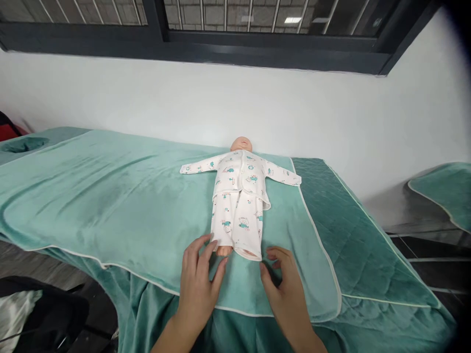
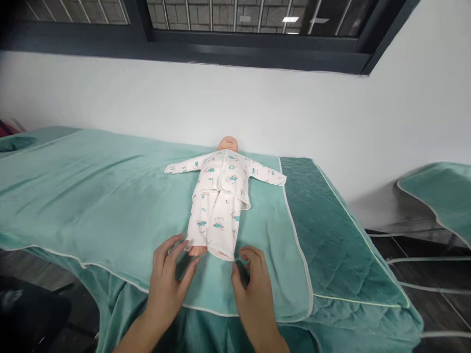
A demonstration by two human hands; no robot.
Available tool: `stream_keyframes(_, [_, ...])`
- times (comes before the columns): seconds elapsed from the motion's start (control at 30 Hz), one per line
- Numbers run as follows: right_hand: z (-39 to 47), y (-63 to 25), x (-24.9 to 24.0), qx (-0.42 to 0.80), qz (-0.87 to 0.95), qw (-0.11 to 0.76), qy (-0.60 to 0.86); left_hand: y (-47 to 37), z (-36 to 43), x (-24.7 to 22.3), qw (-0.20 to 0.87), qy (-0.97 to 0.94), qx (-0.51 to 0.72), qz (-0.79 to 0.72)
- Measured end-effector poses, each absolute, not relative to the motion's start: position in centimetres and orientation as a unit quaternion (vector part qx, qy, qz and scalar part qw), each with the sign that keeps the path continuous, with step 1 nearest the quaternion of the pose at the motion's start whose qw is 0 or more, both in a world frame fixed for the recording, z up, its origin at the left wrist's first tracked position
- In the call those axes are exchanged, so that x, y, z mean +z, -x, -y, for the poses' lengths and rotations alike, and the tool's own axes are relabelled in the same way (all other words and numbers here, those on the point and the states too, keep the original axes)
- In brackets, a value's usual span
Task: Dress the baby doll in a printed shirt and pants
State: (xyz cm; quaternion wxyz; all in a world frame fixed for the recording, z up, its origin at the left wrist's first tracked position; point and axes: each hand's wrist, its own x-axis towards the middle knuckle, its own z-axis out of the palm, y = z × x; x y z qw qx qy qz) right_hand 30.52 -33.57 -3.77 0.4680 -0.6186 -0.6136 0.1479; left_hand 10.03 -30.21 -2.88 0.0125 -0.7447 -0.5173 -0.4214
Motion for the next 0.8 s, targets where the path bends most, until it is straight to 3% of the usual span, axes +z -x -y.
stream_keyframes(0.17, [33.1, -28.6, -2.0, 0.072, 0.673, 0.452, 0.581, -8.8, 29.6, -4.0, -0.023, 0.738, -0.387, 0.552])
stream_keyframes(0.43, [29.3, -25.3, 0.7, 0.003, 0.748, 0.339, 0.57, -9.4, 28.1, -3.1, -0.116, 0.716, -0.354, 0.59])
stream_keyframes(0.8, [29.3, -25.8, 1.0, -0.001, 0.749, 0.406, 0.523, -8.6, 28.6, -2.9, -0.125, 0.678, -0.477, 0.546])
